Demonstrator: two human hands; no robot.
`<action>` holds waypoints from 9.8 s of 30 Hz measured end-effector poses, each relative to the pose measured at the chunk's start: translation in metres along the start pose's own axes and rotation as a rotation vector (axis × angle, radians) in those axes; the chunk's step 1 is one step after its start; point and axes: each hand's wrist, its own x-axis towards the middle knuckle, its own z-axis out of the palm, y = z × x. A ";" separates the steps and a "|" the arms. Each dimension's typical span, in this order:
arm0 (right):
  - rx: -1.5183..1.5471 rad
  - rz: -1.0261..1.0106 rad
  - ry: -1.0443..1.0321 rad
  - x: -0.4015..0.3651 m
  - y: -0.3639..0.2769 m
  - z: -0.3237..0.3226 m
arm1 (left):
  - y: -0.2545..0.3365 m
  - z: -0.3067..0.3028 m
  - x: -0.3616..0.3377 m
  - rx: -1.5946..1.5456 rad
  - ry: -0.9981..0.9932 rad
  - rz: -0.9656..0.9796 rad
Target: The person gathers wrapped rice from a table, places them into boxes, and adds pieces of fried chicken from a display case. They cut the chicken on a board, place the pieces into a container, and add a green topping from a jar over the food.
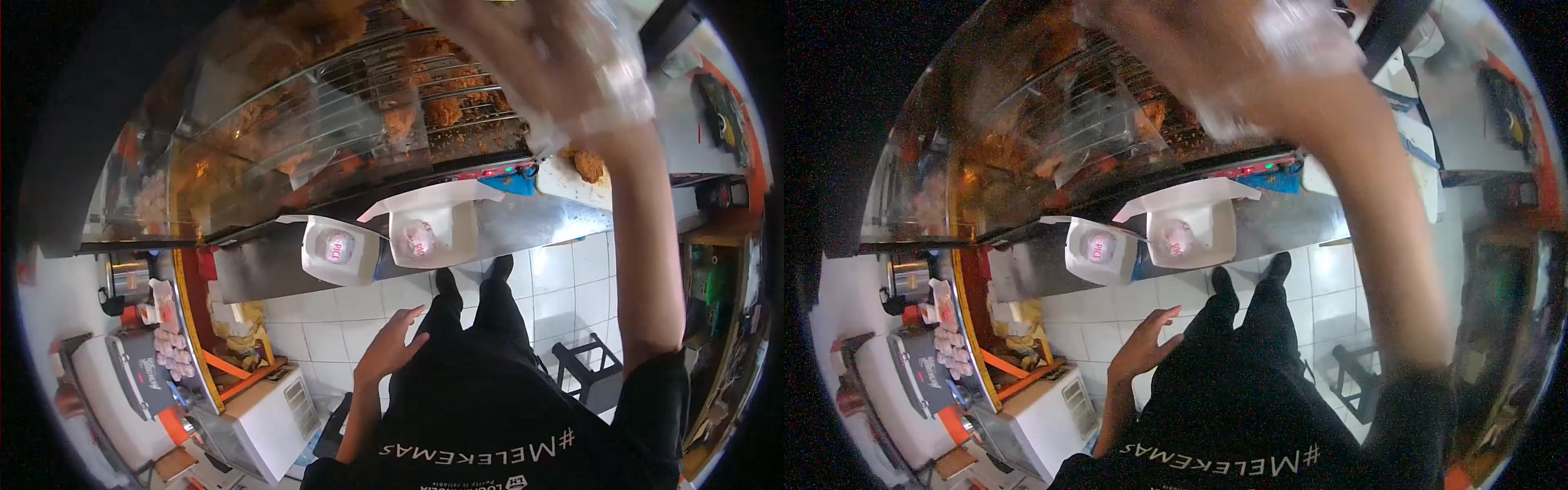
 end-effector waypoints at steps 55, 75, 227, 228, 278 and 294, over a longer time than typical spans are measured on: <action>-0.246 0.952 -0.497 -0.392 0.274 0.042 | -0.064 0.001 -0.071 -0.103 0.246 -0.299; -0.380 -0.212 -0.694 0.082 0.024 0.063 | -0.060 0.024 -0.056 -0.260 0.272 -0.250; -0.309 -0.269 -0.721 0.080 0.023 0.049 | 0.060 -0.051 -0.034 -0.304 0.467 0.140; -0.331 -0.268 -0.743 0.080 0.024 0.053 | 0.057 -0.051 -0.039 -0.306 0.474 0.123; -0.136 0.967 0.271 -0.285 0.088 -0.122 | 0.172 -0.198 0.182 1.091 1.579 0.947; -0.205 0.686 -0.338 -0.419 0.297 -0.027 | 0.266 -0.101 0.247 1.119 1.499 0.924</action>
